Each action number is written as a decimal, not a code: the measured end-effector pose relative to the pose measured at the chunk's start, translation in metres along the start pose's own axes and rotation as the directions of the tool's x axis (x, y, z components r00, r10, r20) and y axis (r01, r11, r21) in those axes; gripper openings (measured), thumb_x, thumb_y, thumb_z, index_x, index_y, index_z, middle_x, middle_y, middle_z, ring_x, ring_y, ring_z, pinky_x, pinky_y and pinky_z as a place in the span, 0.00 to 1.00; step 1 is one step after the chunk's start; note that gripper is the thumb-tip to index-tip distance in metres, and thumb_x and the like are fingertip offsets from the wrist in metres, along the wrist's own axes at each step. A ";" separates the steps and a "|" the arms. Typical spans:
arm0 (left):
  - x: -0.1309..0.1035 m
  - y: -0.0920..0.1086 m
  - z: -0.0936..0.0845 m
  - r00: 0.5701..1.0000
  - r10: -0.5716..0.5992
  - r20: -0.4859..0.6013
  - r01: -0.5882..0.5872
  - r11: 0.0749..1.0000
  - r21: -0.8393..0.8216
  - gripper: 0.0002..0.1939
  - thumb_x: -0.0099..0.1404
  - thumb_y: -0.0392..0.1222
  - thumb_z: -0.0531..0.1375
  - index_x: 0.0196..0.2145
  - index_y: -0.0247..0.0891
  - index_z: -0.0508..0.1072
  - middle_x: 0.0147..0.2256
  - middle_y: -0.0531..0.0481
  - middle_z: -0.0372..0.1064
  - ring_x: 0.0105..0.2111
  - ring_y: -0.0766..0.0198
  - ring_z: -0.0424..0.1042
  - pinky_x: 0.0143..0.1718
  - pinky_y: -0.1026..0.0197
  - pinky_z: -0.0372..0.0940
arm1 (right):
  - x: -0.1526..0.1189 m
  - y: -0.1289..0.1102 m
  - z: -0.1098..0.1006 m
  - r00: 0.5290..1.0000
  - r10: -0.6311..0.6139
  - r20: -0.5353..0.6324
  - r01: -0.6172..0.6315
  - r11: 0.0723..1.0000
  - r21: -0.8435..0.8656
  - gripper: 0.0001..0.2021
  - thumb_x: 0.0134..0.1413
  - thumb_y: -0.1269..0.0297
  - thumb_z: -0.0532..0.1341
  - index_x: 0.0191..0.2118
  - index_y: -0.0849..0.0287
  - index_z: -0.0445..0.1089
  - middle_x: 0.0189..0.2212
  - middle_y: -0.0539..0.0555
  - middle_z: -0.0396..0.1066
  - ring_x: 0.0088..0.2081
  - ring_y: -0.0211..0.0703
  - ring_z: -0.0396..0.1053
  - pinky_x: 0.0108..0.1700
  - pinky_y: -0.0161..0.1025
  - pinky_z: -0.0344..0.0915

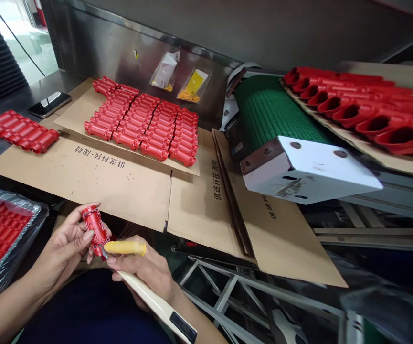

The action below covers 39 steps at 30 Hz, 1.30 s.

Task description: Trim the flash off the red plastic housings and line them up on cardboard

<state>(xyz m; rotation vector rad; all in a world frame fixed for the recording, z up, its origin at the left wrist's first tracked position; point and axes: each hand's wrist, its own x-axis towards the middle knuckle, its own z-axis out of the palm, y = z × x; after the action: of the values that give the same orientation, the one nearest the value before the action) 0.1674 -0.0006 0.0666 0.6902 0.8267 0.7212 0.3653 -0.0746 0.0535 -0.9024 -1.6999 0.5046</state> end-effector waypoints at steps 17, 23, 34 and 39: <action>-0.008 -0.010 0.001 0.982 0.165 -0.090 -0.129 0.940 0.316 0.18 0.61 0.47 0.76 0.47 0.44 0.81 0.38 0.51 0.80 0.37 0.62 0.78 0.40 0.65 0.73 | 0.001 -0.002 0.022 0.937 0.195 -0.291 -0.201 0.980 0.012 0.14 0.66 0.75 0.64 0.55 0.58 0.77 0.48 0.60 0.83 0.48 0.47 0.81 0.51 0.43 0.80; -0.008 -0.010 0.002 0.983 0.149 -0.107 -0.111 0.949 0.296 0.20 0.59 0.49 0.77 0.47 0.42 0.81 0.39 0.50 0.79 0.38 0.60 0.78 0.40 0.63 0.75 | 0.001 -0.003 0.021 0.949 0.160 -0.271 -0.167 0.986 -0.006 0.16 0.65 0.77 0.64 0.56 0.60 0.76 0.48 0.61 0.82 0.48 0.47 0.81 0.50 0.43 0.80; -0.009 -0.011 0.000 0.986 0.137 -0.099 -0.104 0.953 0.284 0.20 0.59 0.49 0.77 0.47 0.44 0.81 0.40 0.50 0.80 0.40 0.61 0.79 0.41 0.65 0.76 | 0.002 -0.002 0.022 0.953 0.144 -0.268 -0.157 0.987 -0.029 0.15 0.65 0.78 0.64 0.55 0.60 0.76 0.47 0.61 0.83 0.48 0.47 0.81 0.51 0.44 0.79; -0.005 -0.012 -0.011 0.985 0.170 -0.034 -0.147 0.921 0.360 0.17 0.63 0.45 0.75 0.48 0.46 0.80 0.40 0.52 0.80 0.39 0.63 0.80 0.41 0.68 0.76 | 0.004 -0.004 0.020 0.954 0.168 -0.250 -0.190 0.979 -0.069 0.15 0.64 0.78 0.64 0.54 0.60 0.76 0.46 0.61 0.82 0.46 0.48 0.79 0.48 0.44 0.79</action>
<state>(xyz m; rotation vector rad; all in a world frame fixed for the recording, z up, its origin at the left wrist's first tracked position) 0.1598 -0.0087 0.0539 1.0755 0.9811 0.7491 0.3444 -0.0720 0.0527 -1.1455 -1.4350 0.4183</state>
